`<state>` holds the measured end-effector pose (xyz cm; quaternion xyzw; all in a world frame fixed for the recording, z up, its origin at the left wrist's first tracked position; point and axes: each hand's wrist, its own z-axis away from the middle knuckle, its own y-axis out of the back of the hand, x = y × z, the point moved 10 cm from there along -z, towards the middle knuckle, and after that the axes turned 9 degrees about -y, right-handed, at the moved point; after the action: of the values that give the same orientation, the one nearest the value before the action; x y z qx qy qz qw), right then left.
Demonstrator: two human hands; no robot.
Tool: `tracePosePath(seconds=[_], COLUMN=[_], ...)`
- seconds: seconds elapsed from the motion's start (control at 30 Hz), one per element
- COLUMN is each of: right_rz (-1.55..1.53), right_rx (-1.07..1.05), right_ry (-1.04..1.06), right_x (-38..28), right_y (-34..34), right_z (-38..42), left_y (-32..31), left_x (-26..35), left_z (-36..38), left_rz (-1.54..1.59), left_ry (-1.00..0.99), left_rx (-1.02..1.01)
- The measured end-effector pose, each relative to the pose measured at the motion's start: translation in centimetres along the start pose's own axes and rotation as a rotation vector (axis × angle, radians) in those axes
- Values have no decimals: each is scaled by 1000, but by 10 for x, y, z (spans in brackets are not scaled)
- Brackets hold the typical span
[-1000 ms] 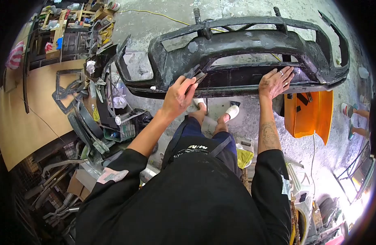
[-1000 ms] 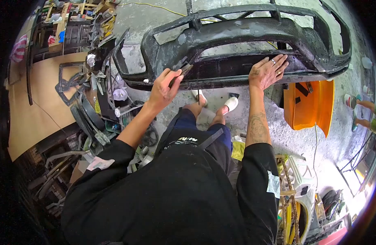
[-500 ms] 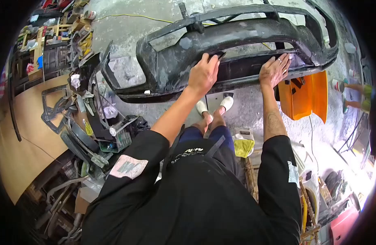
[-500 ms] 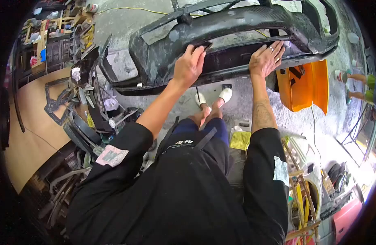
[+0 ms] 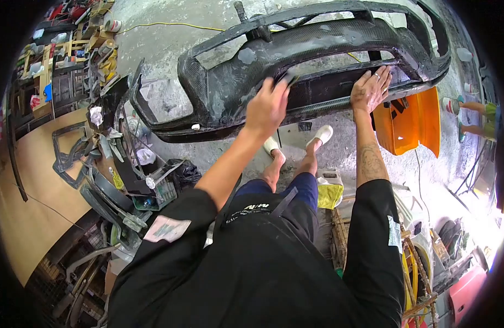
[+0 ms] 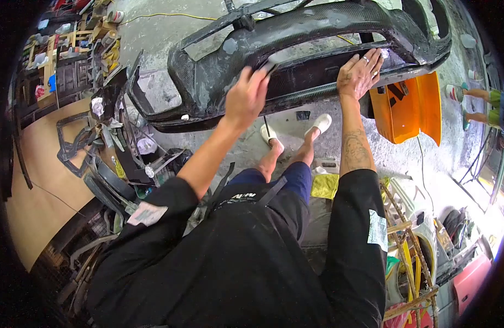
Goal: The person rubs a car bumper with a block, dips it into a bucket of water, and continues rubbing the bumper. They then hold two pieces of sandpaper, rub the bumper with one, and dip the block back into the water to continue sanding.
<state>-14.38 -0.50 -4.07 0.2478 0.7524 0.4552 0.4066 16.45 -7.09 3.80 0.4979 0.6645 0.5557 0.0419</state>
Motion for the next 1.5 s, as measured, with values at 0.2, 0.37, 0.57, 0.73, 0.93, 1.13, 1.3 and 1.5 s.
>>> tracePosePath(seconds=[0.2,0.37,0.57,0.73,0.93,1.13,1.3,1.5], right_rz=[18,-6,-25,-33,-31,-11,-36,-20], right_rx=[3,1,28,9,18,31,38,33], right_ry=[4,6,20,22,18,29,20,39], right_x=[2,0,1,0,-1,1,0,-5], right_y=[-1,2,1,3,3,-2,2,5], right_z=[-2,3,-1,-1,-1,-1,-1,0], left_y=[1,-12,-9,-18,45,-13,-7,-12], left_x=[-7,-1,5,20,-9,2,-5,0], left_z=[14,-15,-7,-14,73,2,19,-10], left_rz=[44,3,36,107,89,-56,47,22], left_ry=[27,-40,19,-113,169,15,96,70], left_rx=[-70,22,-11,11,28,74,5,16])
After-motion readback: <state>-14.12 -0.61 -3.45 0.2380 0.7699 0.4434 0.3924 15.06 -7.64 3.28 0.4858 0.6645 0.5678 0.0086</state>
